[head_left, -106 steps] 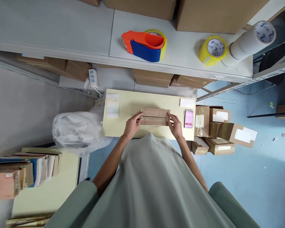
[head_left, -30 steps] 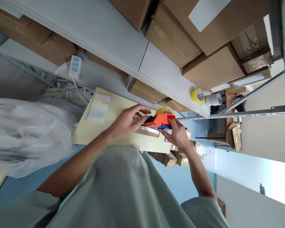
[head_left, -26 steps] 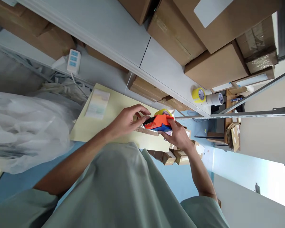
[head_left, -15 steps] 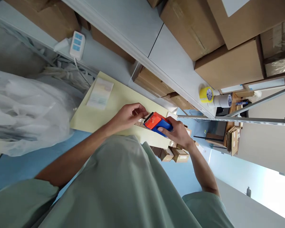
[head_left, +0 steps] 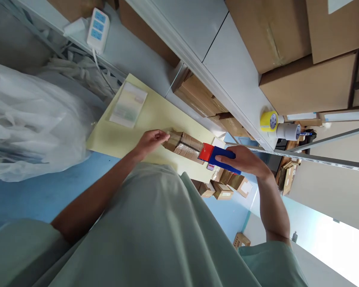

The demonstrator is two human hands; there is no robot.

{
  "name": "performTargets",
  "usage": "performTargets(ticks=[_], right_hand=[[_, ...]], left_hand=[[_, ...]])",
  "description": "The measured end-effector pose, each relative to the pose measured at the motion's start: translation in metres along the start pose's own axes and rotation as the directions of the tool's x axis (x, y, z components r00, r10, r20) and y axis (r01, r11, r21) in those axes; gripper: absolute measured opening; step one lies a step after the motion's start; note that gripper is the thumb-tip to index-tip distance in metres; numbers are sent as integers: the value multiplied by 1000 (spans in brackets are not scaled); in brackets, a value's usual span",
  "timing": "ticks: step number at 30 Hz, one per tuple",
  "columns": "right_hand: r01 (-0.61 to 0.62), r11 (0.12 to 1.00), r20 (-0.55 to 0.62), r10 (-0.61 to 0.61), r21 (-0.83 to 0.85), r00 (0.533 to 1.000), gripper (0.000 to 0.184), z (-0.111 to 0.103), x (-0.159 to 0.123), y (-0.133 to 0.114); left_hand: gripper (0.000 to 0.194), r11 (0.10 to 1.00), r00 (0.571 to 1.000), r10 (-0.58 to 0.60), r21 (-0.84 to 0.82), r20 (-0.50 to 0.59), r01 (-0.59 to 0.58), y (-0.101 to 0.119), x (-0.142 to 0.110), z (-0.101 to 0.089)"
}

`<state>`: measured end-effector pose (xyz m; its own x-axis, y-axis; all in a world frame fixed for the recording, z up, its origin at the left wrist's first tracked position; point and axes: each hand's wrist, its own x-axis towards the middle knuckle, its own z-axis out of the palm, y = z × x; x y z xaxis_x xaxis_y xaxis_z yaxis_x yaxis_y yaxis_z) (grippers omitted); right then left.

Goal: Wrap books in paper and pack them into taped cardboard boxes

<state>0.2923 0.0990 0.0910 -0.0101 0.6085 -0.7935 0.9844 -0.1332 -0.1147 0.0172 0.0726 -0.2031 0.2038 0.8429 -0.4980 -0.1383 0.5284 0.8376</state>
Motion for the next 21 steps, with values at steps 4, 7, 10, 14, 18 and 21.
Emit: performTargets(ticks=[4,7,10,14,18,21], right_hand=[[0,996,-62,-6,-87,998,71,3,8,-21],[-17,986,-69,6,-164,998,73,7,13,-35],[-32,981,-55,22,-190,998,73,9,16,-43],[-34,974,-63,20,-224,998,71,13,20,-50],[-68,965,-89,47,-254,995,68,18,24,-58],[-90,957,-99,65,-277,993,66,19,26,-64]], left_hand=[[61,998,999,-40,-45,14,41,-19,11,17],[62,998,999,-45,-35,28,46,-30,13,26],[59,998,997,-65,-14,42,66,-38,15,27],[43,993,993,-107,-37,41,108,-46,21,28],[28,993,994,-110,-48,25,111,-51,30,38],[30,995,995,-92,-33,49,94,-60,36,47]])
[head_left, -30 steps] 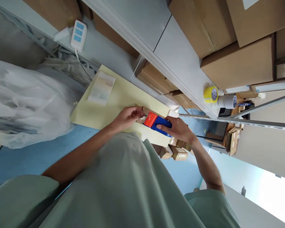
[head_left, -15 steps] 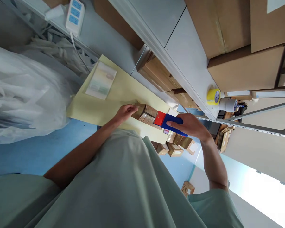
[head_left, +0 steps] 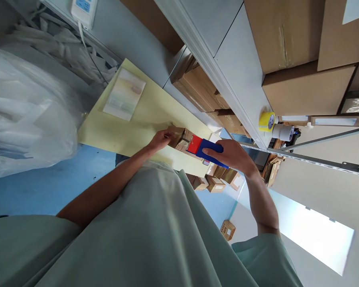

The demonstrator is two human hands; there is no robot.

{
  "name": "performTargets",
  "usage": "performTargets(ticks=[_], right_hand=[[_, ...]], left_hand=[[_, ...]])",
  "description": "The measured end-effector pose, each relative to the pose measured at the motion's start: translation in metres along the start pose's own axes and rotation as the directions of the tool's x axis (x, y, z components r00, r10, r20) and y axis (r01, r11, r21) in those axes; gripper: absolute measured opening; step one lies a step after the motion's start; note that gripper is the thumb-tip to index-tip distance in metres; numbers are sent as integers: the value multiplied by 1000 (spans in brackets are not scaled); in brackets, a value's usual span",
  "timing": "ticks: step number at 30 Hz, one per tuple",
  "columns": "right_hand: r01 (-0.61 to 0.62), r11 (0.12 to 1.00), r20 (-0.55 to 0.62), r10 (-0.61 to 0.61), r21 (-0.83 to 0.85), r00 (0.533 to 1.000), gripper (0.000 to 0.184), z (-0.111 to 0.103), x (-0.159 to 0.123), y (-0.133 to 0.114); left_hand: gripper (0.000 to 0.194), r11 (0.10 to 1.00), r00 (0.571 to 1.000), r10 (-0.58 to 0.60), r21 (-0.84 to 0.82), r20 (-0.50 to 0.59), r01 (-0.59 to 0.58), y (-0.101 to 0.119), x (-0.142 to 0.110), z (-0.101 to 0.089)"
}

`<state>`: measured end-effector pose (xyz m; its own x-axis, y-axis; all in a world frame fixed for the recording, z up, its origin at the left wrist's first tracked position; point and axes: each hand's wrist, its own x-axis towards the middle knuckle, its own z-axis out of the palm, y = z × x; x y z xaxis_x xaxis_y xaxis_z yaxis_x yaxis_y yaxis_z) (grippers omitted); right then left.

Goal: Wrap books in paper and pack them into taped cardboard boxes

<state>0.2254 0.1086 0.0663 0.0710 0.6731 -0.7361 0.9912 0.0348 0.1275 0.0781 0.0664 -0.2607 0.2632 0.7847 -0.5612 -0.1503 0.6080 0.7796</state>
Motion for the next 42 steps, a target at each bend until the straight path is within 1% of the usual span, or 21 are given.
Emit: performTargets(ticks=[2,5,6,8,10,11,13,14,15,17,19,22,24,27,30,34,38,42], right_hand=[[-4,1000,4,4,-8,1000,67,-1,0,-3],[3,1000,13,-3,-7,1000,67,-1,-1,-6],[5,1000,17,-5,-6,1000,66,-1,-2,-6],[5,1000,25,-4,-19,1000,65,-1,-4,-7],[4,999,27,-3,-48,1000,64,-1,-5,-8],[7,998,27,-5,-64,1000,64,-1,-6,-8],[8,996,29,-6,-92,1000,65,-2,-9,-10],[8,995,33,-4,-101,999,65,-2,-10,-11],[5,994,39,0,-108,999,65,-3,-11,-12],[-7,993,49,13,-121,999,66,-4,-15,-16],[-23,990,54,31,-140,998,66,-4,-17,-18],[-58,985,61,69,-162,996,67,-1,-19,-17],[-76,984,72,89,-164,993,69,3,-19,-11],[-87,981,83,103,-175,991,70,13,-16,4],[-98,981,95,115,-170,989,69,29,-9,25],[-100,989,128,115,-113,985,70,57,5,49],[-95,994,147,101,-51,984,75,81,19,64],[-67,998,132,68,-9,989,73,99,30,78]], left_hand=[[32,997,999,47,53,21,-48,-8,3,3],[29,971,987,162,182,-4,-158,-19,2,3],[32,958,981,196,215,-17,-188,-20,0,2],[45,941,968,249,240,-17,-238,-19,-7,0],[61,918,947,316,231,62,-322,-11,-15,-1],[67,896,925,362,232,112,-378,-5,-19,-1],[74,821,860,457,263,226,-506,8,-24,1],[74,778,829,487,294,276,-555,15,-24,1],[72,738,807,500,332,314,-587,20,-24,2],[61,680,789,492,404,368,-612,26,-20,3],[53,648,791,473,455,388,-610,26,-16,2],[50,628,800,462,495,383,-600,20,-14,-2],[51,616,805,453,518,383,-593,15,-15,-5],[54,602,816,423,550,394,-578,12,-17,-9],[58,601,828,385,569,408,-560,10,-16,-15],[61,591,839,346,597,420,-542,8,-17,-24],[59,602,852,319,607,415,-520,7,-23,-27],[55,618,867,333,608,371,-498,6,-31,-24]])
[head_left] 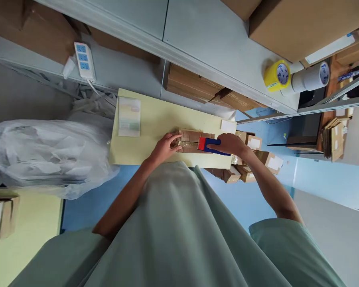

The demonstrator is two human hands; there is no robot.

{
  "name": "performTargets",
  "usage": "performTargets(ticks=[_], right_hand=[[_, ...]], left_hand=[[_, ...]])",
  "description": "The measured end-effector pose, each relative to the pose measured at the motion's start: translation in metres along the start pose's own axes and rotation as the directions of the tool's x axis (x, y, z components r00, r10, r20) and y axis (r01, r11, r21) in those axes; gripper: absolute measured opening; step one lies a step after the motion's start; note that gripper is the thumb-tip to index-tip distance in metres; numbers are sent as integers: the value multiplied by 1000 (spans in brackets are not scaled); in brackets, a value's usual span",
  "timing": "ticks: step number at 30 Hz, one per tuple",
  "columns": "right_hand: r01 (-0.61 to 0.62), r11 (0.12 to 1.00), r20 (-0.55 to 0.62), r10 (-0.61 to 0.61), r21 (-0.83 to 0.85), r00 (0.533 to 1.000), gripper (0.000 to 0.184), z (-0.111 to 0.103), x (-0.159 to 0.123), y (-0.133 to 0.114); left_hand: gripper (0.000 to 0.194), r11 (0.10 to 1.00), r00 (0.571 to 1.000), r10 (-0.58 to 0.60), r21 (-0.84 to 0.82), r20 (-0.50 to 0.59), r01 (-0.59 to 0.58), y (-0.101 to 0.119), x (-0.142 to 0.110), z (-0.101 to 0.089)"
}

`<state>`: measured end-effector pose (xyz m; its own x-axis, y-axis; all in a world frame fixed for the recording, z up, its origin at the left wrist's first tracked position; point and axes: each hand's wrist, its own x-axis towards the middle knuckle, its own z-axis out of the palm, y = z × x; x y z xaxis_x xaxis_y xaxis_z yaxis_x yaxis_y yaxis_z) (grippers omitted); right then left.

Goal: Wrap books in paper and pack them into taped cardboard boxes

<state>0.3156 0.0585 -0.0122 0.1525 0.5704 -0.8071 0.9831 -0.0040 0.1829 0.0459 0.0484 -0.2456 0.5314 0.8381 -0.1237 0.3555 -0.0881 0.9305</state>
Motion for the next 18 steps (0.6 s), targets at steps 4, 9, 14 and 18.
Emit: performTargets(ticks=[4,9,14,18], right_hand=[[57,997,-15,-56,61,998,73,15,14,15],[129,984,-45,-124,119,991,67,31,29,28],[180,969,-82,-168,170,982,64,40,38,37],[205,959,-112,-186,195,976,62,46,41,41]], left_hand=[[52,1000,999,-16,24,-51,17,7,-6,5],[49,997,988,-83,-10,-128,82,17,-11,14],[49,970,943,-236,-108,-235,216,29,-15,27],[43,932,841,-361,-137,-402,335,42,-10,44]])
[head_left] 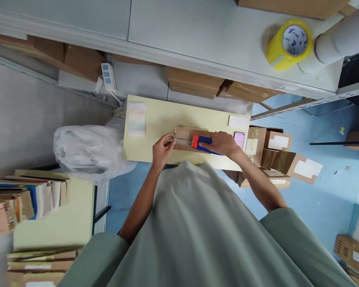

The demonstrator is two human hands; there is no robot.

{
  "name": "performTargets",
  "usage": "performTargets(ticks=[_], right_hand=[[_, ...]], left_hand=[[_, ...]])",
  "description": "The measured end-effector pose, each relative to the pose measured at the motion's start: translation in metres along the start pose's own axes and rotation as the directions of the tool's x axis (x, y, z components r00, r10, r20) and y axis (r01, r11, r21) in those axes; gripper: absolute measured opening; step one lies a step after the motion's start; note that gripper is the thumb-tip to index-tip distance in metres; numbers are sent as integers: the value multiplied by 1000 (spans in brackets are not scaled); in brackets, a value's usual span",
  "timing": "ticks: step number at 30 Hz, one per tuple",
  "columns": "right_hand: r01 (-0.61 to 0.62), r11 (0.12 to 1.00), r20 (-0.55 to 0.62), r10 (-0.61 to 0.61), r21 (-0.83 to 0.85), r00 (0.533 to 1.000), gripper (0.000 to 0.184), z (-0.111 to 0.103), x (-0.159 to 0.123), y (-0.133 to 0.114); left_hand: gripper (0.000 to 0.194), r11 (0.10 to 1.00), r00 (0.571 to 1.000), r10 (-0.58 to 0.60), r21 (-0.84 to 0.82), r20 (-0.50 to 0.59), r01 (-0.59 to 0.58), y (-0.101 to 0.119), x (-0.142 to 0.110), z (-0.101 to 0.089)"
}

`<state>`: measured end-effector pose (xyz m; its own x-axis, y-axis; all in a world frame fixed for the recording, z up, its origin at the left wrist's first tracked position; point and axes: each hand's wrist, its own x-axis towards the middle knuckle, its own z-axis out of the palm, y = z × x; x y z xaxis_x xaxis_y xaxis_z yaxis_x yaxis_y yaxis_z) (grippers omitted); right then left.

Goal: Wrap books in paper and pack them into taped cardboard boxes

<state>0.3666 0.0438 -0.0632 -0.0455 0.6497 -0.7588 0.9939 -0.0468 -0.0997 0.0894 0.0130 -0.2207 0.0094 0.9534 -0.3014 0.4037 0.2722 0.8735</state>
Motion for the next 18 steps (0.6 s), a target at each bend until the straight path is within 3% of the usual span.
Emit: performTargets(ticks=[4,7,13,18], right_hand=[[4,1000,-13,-4,27,1000,62,5,-1,2],[10,998,-13,-9,69,1000,61,6,-5,5],[44,992,15,-46,120,999,68,-1,-20,11],[38,989,32,-43,144,999,70,-14,-42,28]], left_hand=[[34,982,979,-47,168,-197,81,14,2,20],[34,966,964,-30,239,-264,96,21,4,30],[31,950,953,-6,296,-304,100,29,1,32],[27,940,969,58,341,-240,29,43,5,31]])
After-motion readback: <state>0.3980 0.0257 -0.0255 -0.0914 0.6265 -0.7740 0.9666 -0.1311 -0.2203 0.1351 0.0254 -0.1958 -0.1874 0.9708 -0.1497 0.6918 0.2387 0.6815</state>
